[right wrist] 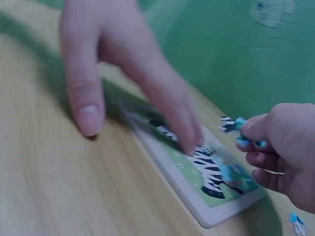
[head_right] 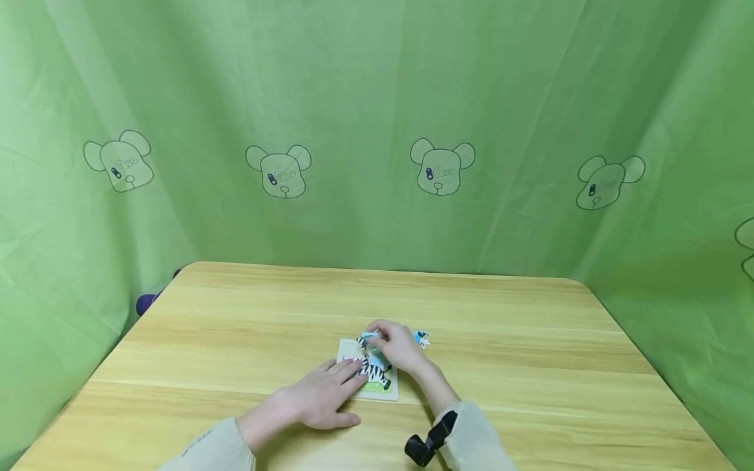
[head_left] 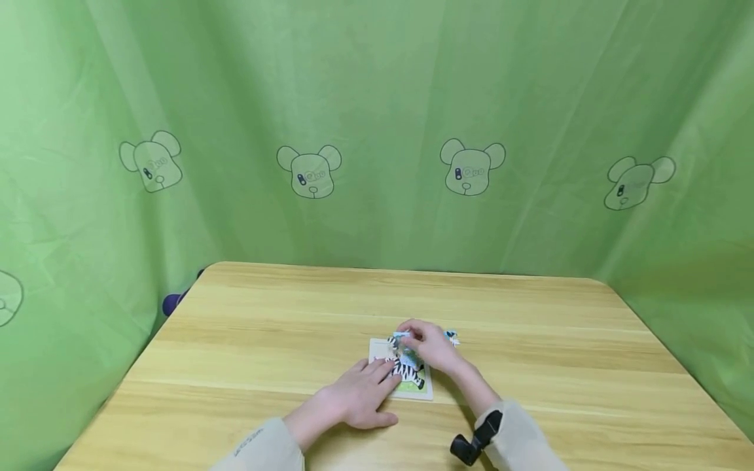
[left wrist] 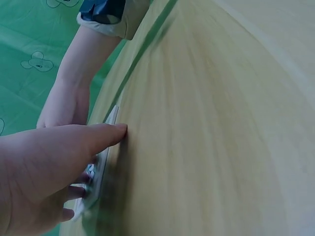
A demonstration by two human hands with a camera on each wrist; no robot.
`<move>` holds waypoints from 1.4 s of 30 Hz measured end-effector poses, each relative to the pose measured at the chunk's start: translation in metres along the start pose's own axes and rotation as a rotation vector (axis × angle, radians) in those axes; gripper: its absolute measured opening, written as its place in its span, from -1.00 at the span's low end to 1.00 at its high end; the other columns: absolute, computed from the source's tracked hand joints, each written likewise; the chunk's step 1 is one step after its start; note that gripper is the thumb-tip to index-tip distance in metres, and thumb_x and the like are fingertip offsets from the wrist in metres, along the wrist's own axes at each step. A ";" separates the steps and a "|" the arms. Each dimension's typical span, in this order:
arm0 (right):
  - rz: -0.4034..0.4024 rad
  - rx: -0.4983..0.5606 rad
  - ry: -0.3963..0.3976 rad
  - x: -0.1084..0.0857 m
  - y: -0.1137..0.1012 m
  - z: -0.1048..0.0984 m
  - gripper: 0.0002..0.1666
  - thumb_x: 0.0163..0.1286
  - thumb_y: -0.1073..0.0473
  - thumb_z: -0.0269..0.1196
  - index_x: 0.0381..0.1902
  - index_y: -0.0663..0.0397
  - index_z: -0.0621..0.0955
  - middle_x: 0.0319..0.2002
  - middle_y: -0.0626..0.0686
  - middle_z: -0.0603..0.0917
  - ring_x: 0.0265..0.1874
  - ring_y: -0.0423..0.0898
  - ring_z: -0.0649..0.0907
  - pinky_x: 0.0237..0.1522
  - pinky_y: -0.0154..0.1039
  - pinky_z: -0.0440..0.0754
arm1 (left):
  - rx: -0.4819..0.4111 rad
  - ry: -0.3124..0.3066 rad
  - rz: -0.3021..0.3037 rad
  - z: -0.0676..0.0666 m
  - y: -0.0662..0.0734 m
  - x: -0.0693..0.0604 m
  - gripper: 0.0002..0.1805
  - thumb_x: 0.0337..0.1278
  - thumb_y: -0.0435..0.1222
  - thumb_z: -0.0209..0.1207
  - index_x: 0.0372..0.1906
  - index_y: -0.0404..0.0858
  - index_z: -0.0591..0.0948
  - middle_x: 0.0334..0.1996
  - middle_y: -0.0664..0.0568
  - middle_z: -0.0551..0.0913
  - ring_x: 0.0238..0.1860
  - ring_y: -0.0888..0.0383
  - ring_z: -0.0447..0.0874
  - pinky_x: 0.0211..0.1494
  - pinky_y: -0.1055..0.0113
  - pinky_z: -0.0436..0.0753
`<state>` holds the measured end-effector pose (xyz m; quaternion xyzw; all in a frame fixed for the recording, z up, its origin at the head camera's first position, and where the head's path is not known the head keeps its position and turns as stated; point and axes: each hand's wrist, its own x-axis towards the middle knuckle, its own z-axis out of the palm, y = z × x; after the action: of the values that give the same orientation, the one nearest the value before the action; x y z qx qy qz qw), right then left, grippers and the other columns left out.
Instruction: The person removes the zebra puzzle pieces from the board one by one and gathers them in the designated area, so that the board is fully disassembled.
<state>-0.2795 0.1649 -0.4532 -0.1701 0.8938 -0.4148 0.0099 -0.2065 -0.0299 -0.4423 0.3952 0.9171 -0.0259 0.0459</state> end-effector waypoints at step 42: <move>0.277 -0.239 0.222 -0.031 0.086 -0.084 -0.62 0.21 0.16 0.28 -0.14 0.38 0.56 -0.37 0.13 0.62 -0.36 0.02 0.58 -0.24 -0.03 0.53 | -0.061 0.014 0.001 0.012 0.001 -0.003 -0.22 0.23 0.19 -0.11 0.42 -0.15 0.14 0.43 -0.09 0.02 0.42 0.01 -0.04 0.41 0.09 0.06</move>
<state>-0.2894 0.2886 -0.4659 0.0011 0.9471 -0.3166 -0.0521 -0.2031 -0.0326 -0.4544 0.3942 0.9176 0.0046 0.0516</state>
